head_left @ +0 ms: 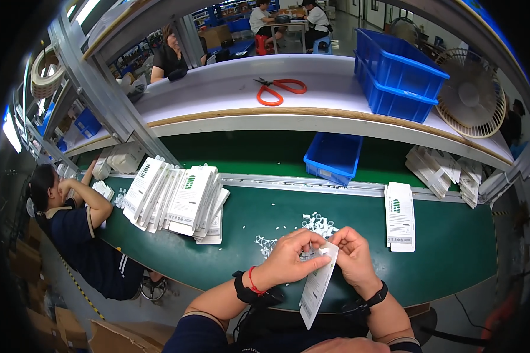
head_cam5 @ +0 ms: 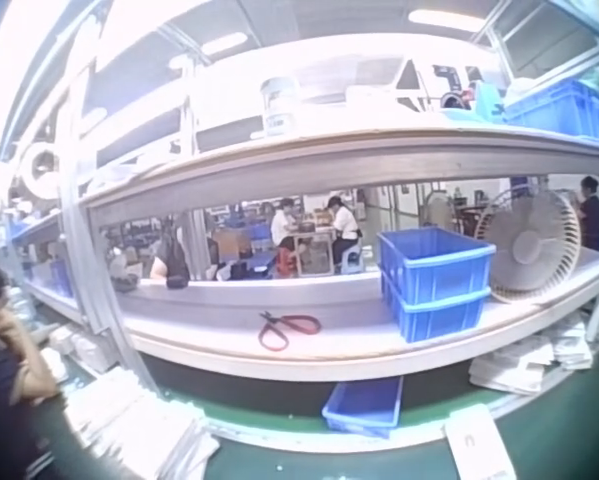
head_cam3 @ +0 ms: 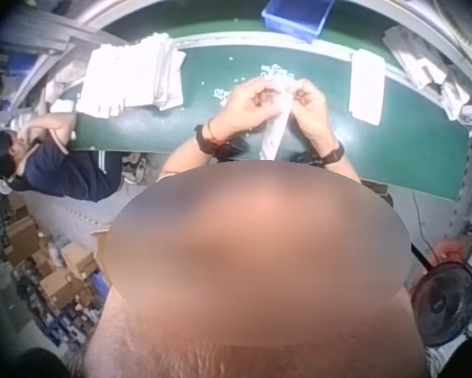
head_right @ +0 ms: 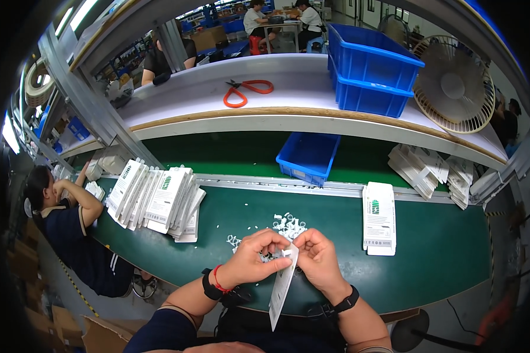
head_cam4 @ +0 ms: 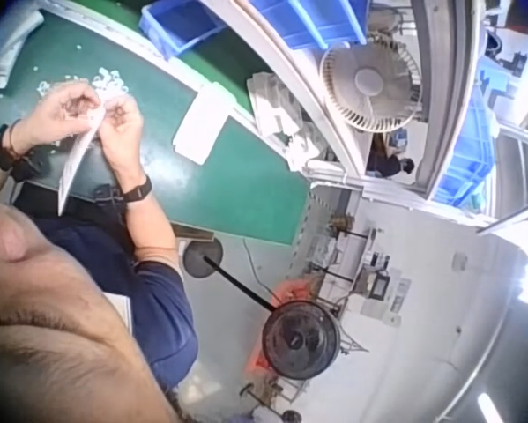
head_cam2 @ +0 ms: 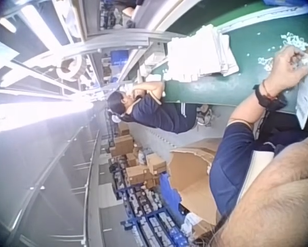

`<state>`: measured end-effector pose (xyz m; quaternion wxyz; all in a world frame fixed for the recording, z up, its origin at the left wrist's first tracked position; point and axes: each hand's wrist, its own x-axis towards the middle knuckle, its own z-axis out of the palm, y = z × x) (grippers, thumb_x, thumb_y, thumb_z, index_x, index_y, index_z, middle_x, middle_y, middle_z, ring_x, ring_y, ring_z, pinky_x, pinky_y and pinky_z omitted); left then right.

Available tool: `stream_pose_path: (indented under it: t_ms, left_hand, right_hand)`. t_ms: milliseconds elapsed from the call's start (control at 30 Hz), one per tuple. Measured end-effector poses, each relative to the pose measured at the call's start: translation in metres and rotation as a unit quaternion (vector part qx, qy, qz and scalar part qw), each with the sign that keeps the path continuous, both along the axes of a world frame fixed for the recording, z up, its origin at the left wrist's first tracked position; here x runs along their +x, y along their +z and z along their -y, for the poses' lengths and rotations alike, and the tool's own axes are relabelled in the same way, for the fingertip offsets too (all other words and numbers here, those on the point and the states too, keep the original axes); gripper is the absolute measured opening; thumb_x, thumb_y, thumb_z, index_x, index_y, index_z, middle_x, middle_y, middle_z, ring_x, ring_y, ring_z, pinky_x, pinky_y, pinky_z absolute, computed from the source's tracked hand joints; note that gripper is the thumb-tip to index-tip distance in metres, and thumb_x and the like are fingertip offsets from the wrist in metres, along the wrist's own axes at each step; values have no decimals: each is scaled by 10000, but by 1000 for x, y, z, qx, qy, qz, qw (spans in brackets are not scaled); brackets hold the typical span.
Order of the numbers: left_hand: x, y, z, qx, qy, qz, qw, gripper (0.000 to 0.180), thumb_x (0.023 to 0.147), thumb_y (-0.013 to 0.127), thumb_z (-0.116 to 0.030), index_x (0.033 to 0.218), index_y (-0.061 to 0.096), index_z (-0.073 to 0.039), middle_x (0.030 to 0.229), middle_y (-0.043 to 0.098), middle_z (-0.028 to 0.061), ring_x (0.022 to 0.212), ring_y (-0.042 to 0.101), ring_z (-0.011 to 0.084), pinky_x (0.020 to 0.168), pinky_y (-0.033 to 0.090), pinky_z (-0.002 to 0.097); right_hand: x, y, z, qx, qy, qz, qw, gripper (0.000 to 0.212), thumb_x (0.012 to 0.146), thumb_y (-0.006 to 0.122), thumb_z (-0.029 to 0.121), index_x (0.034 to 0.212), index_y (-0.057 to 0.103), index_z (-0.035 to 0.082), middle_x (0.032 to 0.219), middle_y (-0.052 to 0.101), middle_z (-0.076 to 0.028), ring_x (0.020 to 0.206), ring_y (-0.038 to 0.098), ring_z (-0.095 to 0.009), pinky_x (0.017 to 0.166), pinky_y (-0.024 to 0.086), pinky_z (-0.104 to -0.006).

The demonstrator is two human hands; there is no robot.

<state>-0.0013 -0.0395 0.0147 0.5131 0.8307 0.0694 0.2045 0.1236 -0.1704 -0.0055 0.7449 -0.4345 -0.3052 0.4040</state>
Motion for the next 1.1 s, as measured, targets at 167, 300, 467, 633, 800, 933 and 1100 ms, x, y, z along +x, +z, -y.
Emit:
stream_pose_path:
  t_ms: [167,300,467,633,800,933,1100]
  left_hand:
    - [-1,3,-4,92,-3,47,995,694,736,784,-254,1315,462,-47,1037,584,54,893,544,145,761,422,273]
    - [-1,4,-1,-154,-85,-35,984,626,768,768,-195,1279,466,3,1034,589,117,895,605,145,758,509,279]
    - [0,-2,-7,-154,-36,4,987,508,760,758,-80,1207,528,-7,941,602,28,789,560,71,677,461,216]
    - [0,-6,-8,-244,-43,27,968,450,817,664,32,1230,488,4,1000,586,48,877,569,86,760,474,222]
    - [4,-5,-15,-252,113,266,924,421,855,574,93,1239,421,9,1057,561,86,978,567,120,842,480,255]
    - [0,0,-20,-291,114,274,910,462,867,586,37,1283,388,1,1074,564,99,998,571,137,865,480,277]
    - [-7,8,-26,-450,-2,142,882,674,860,643,-242,1386,309,13,1184,557,164,1084,577,228,934,470,347]
  right_hand:
    - [-1,6,4,35,23,-28,999,160,831,580,-67,878,481,51,882,581,-34,824,568,-80,750,463,-215]
    - [-1,7,5,38,14,-34,999,165,832,579,-65,885,476,52,866,571,-31,794,557,-83,731,460,-212]
    - [4,2,2,15,-51,-29,998,144,840,568,-61,870,479,48,837,567,-28,763,554,-76,701,463,-203]
    - [3,3,0,-6,-41,-29,999,120,888,543,-20,1002,534,18,862,600,-47,768,573,-82,688,469,-198]
    - [5,3,5,-75,53,-61,994,177,940,535,74,1094,557,-9,945,629,-47,809,582,-77,724,481,-217]
    - [-5,3,4,-126,128,53,982,218,947,533,87,1115,585,-42,1046,645,-63,899,590,-94,799,486,-251]
    - [-7,11,7,-111,173,58,977,252,948,530,89,1157,585,-42,1074,646,-90,965,592,-118,849,479,-269]
